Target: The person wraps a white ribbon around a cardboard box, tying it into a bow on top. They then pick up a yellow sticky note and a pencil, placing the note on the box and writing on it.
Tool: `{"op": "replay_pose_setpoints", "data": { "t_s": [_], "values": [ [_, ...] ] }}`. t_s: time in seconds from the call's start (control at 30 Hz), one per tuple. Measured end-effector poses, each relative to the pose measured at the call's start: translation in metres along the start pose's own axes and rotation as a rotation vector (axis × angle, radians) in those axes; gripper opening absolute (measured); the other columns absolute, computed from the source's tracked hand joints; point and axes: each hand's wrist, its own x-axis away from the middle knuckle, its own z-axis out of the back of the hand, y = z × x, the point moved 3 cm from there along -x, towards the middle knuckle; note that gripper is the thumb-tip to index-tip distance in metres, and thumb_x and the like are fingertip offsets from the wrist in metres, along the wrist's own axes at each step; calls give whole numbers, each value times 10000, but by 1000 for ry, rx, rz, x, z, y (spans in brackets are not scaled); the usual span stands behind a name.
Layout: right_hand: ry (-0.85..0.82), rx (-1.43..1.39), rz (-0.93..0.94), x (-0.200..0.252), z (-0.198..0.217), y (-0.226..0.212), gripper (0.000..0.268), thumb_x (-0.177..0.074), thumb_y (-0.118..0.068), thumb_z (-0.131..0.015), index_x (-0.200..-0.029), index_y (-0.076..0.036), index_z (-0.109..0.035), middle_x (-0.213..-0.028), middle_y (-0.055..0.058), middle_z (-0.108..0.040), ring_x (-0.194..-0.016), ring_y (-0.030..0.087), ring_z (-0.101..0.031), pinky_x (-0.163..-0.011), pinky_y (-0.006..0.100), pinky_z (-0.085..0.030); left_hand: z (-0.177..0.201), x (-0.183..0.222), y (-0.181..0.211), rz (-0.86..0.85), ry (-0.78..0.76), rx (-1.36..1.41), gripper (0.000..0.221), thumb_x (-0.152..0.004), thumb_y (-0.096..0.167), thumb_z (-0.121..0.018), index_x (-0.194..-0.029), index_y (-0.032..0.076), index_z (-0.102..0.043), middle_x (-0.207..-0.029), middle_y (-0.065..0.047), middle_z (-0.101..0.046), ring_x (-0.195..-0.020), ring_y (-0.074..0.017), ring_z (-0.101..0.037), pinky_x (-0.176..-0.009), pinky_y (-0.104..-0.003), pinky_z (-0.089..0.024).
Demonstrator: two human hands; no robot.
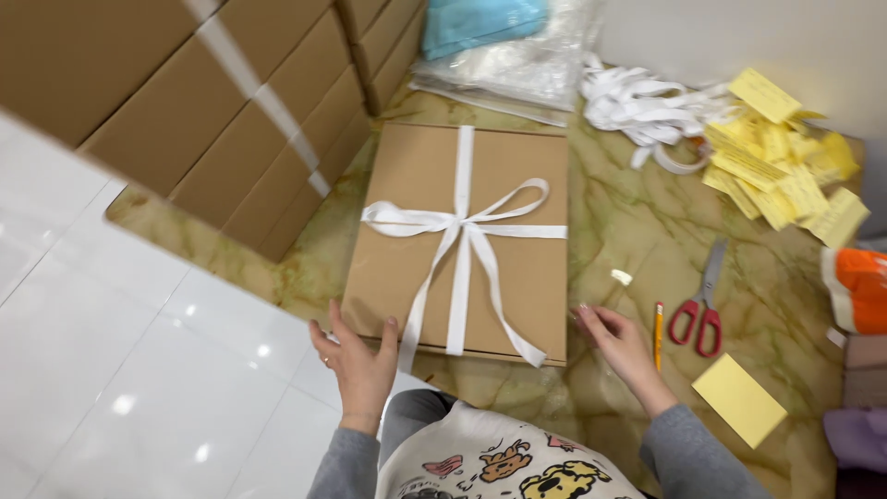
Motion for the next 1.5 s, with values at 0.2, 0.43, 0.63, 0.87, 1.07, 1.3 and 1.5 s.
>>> {"op": "replay_pose_setpoints", "data": {
  "t_s": [0.2, 0.43, 0.63, 0.87, 1.07, 1.3, 1.5],
  "values": [
    [459, 596, -106, 19, 84, 76, 496, -892, -597, -724, -1067, -140, -646, -947, 86, -763, -903, 310, -731, -783, 464, -542, -50, 33, 64, -674, -45, -37, 721, -905, 265, -689, -1550, 94, -413, -1647, -227, -250, -1542, -451, -298, -1187, -582, -330],
    [417, 692, -100, 24, 66, 134, 244, -945, -323, -642, -1006, -94, -700, -1104, 152, -709, -1026, 391, -687, -869, 529, -534, -124, 66, 103, -888, -450, -19, 382, -963, 235, -650, -1335, 153, -623, -1540, -154, -457, -1437, -371, -484, -1156, -501, -395],
    [338, 481, -81, 6, 103, 183, 175, -924, -197, -643, -1044, -97, -722, -1014, 230, -773, -1065, 469, -741, -899, 552, -598, -129, 61, 149, -801, -564, -8, 353, -948, 155, -710, -1299, 169, -680, -1424, -126, -572, -1346, -386, -571, -1109, -533, -460],
    [693, 597, -114, 41, 207, 174, 593, -807, -486, -723, -1342, -232, -712, -1284, 129, -629, -1126, 350, -690, -934, 498, -517, -137, 46, 125, -843, -570, -4, 231, -959, 202, -614, -1151, 158, -735, -1265, -35, -733, -1224, -223, -666, -1100, -384, -461],
    [431, 555, -347, 34, 213, 194, 1133, -531, -578, -993, -1489, -176, -543, -1376, 178, -586, -1289, 369, -601, -1034, 469, -493, -132, 50, 101, -660, -688, 3, 219, -942, 142, -611, -1079, 151, -782, -1100, 14, -799, -1009, -134, -751, -911, -279, -596],
    [374, 386, -455, 53, 195, 188, 535, -595, -461, -1019, -869, -92, -745, -852, 69, -740, -817, 241, -671, -720, 345, -458, -110, 43, 98, -459, -614, -20, 227, -948, 242, -632, -1046, 197, -832, -1084, 75, -850, -980, -109, -741, -981, -281, -549],
    [412, -61, -217, 76, 187, 106, 391, -716, -117, -987, -1020, -6, -768, -902, 78, -740, -821, 173, -621, -748, 301, -441, -111, 29, 101, -627, -591, -114, 224, -943, 216, -618, -1063, 211, -807, -1058, 85, -823, -948, -146, -678, -881, -299, -544]
  ]
}}
